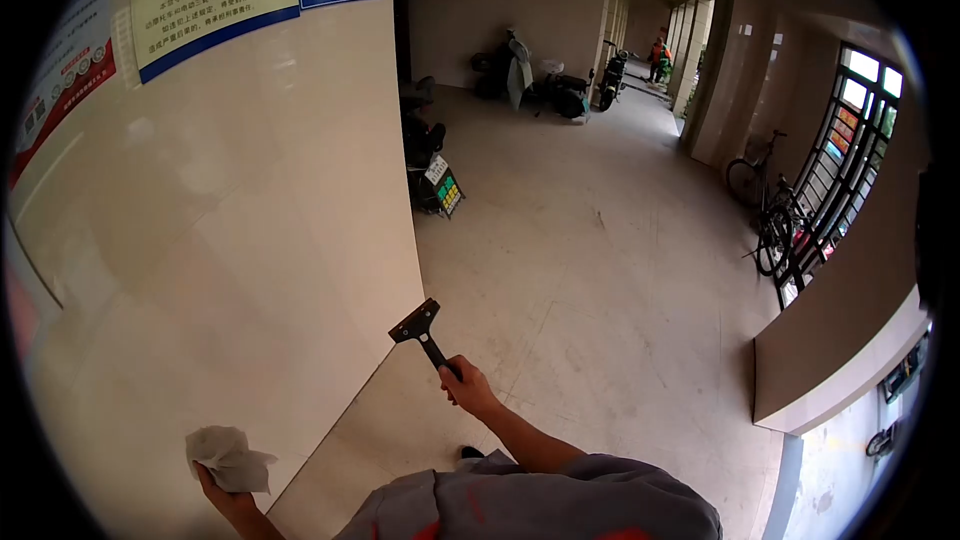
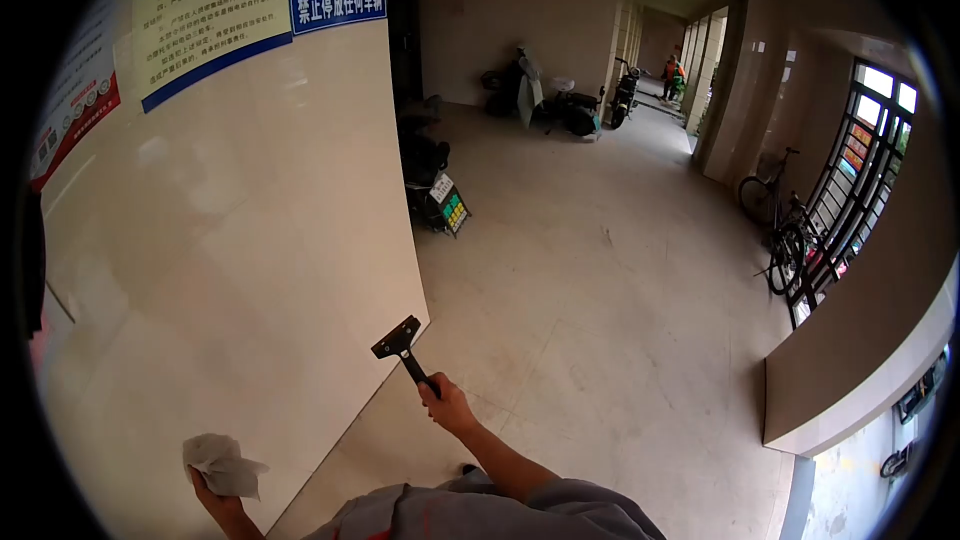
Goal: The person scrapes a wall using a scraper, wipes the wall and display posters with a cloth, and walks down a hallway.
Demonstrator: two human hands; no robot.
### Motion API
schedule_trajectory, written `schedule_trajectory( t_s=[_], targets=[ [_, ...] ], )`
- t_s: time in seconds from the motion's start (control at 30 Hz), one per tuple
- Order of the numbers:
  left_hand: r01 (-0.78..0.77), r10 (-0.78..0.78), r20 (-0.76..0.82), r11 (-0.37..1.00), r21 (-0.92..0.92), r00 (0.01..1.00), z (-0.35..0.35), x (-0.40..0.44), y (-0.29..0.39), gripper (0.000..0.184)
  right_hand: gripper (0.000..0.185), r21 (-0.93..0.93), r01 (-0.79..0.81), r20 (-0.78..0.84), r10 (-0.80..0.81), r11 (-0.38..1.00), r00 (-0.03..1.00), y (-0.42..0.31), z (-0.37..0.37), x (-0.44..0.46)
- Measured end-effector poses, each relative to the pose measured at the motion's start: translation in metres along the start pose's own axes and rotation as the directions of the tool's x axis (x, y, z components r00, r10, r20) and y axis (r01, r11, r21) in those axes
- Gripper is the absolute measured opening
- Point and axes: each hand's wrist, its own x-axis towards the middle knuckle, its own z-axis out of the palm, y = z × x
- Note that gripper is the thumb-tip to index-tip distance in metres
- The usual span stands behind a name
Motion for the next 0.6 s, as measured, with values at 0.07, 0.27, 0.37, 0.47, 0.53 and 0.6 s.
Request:
schedule_trajectory(
  t_s=[0.07, 0.27, 0.37, 0.47, 0.53, 0.6],
  targets=[
    [-0.037, 0.034, -0.104, 0.999, -0.023, 0.994, 0.017, 0.009, -0.001, 0.045, 0.03, -0.063, -0.022, 0.028, 0.024, 0.998, 0.999, -0.01, -0.002, 0.048],
    [-0.129, 0.094, 0.254, 0.984, 0.126, 0.963, 0.028, 0.022, 0.001, 0.047, 0.032, -0.276, 0.091, 0.087, -0.069, 0.957, 0.994, 0.014, 0.046, 0.195],
    [-0.144, 0.151, -0.17, 0.988, 0.05, 0.974, 0.022, 0.032, 0.0, 0.045, 0.033, -0.176, 0.051, 0.082, -0.037, 0.983, 0.996, 0.008, 0.081, 0.235],
    [-0.154, 0.157, -0.223, 0.988, 0.03, 0.962, 0.01, 0.037, 0.004, 0.044, 0.032, -0.145, -0.033, 0.073, 0.044, 0.989, 0.996, -0.002, 0.098, 0.248],
    [-0.172, 0.177, -0.277, 0.984, 0.04, 0.945, 0.01, 0.034, 0.01, 0.043, 0.032, -0.149, 0.087, 0.048, -0.081, 0.985, 0.996, 0.018, 0.111, 0.267],
    [-0.182, 0.182, -0.29, 0.983, 0.028, 0.939, 0.014, 0.038, 0.005, 0.043, 0.032, -0.105, 0.101, 0.044, -0.097, 0.989, 0.994, 0.032, 0.124, 0.292]
  ],
)
